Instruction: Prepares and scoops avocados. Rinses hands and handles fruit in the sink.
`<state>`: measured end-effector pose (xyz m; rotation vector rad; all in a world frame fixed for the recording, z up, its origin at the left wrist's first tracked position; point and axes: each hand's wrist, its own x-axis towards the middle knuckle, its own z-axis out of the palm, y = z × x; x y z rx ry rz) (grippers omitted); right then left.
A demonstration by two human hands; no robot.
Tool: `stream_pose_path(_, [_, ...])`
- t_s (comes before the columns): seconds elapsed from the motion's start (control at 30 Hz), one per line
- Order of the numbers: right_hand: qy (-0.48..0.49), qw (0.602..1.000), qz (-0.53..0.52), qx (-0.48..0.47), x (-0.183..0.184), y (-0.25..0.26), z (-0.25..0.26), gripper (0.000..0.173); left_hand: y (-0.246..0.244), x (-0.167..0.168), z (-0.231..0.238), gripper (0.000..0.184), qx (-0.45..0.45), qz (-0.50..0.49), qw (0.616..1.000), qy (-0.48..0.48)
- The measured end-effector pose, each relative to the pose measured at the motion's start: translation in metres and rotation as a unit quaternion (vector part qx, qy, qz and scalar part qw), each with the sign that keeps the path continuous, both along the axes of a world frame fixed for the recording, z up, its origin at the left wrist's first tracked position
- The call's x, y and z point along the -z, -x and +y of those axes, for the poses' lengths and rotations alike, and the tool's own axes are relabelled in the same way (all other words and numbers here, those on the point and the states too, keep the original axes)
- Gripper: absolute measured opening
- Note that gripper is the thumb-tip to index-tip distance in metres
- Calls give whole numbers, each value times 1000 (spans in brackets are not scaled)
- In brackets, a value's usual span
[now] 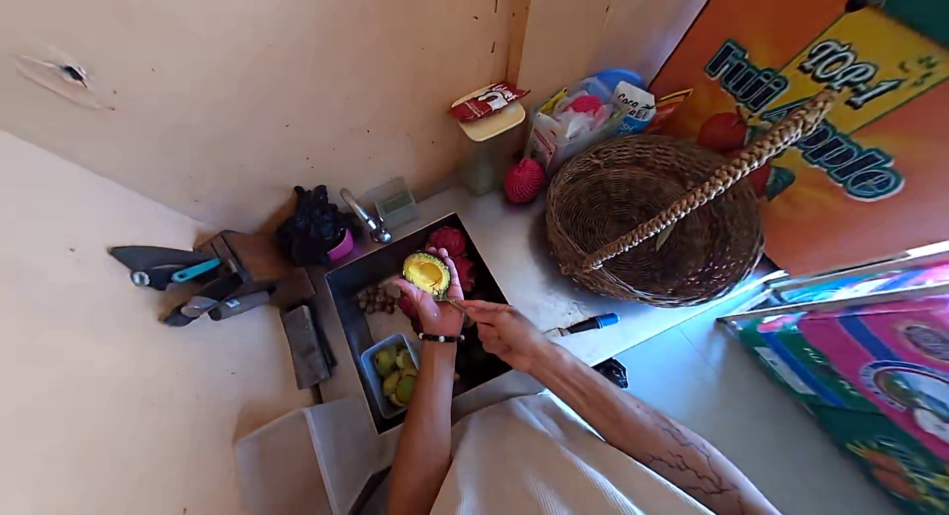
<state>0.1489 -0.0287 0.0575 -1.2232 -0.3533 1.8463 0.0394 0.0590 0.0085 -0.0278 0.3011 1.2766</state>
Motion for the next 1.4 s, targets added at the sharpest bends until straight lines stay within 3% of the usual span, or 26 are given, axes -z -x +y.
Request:
stream_pose_path(0.07, [-36, 994, -55, -89, 0, -24, 10, 26, 15, 14, -8, 76, 43, -2, 998, -44])
stream_pose_path(0.13, [-111, 956, -199, -183, -4, -54, 26, 23, 35, 24, -11, 66, 91, 64, 990, -87])
stream_pose_path(0.23, [-190, 835, -425, -294, -12, -76, 47, 22, 51, 19, -10, 54, 154, 255, 954, -32])
stream_pose_path(0.33, [-210, 721, -562, -346, -25, -56, 54, 23, 46, 14, -2, 33, 171, 400, 900, 30])
stream_pose_path(0.4, [-220, 667, -622, -345, -27, -34, 46, 28, 45, 16, 0, 38, 145, 382, 913, 20])
stream_pose_path(0.47, [-254, 639, -660, -302, -14, -11, 32, 34, 42, 11, 1, 46, 85, 306, 947, 54])
stream_pose_path(0.57, [-300, 654, -669, -184, 27, 24, 9, 38, 36, 4, -1, 49, -10, 179, 973, 148])
stream_pose_path(0.63, [-251, 717, -620, -199, 32, 35, 3, 36, 37, 13, -7, 48, -51, 141, 970, 191])
stream_pose_path(0.77, [-177, 869, -396, -240, 55, 35, 15, 27, 60, 46, -28, 58, -91, 121, 969, 198])
stream_pose_path(0.83, [-151, 913, -303, -230, 69, 42, 13, 24, 74, 55, -39, 66, -100, 101, 969, 201])
stream_pose_path(1.0, [-184, 909, -288, -239, 71, 51, 11, 25, 91, 79, -62, 71, -106, 63, 960, 251])
stream_pose_path(1.1, [-208, 898, -300, -247, 71, 52, 18, 26, 74, 98, -81, 60, 14, 143, 940, 311])
stream_pose_path(1.17, [-244, 861, -356, -270, 72, 55, 23, 27, 60, 108, -90, 47, 150, 267, 899, 312])
stream_pose_path(1.23, [-328, 769, -474, -276, 76, 60, 24, 30, 52, 105, -93, 46, 233, 360, 858, 284])
stream_pose_path(1.33, [-477, 611, -568, -274, 101, 71, 24, 34, 58, 99, -104, 45, 233, 392, 865, 210])
stream_pose_path(1.4, [-480, 568, -554, -374, 117, 80, 27, 47, 69, 47, -106, 44, 231, 394, 856, 243])
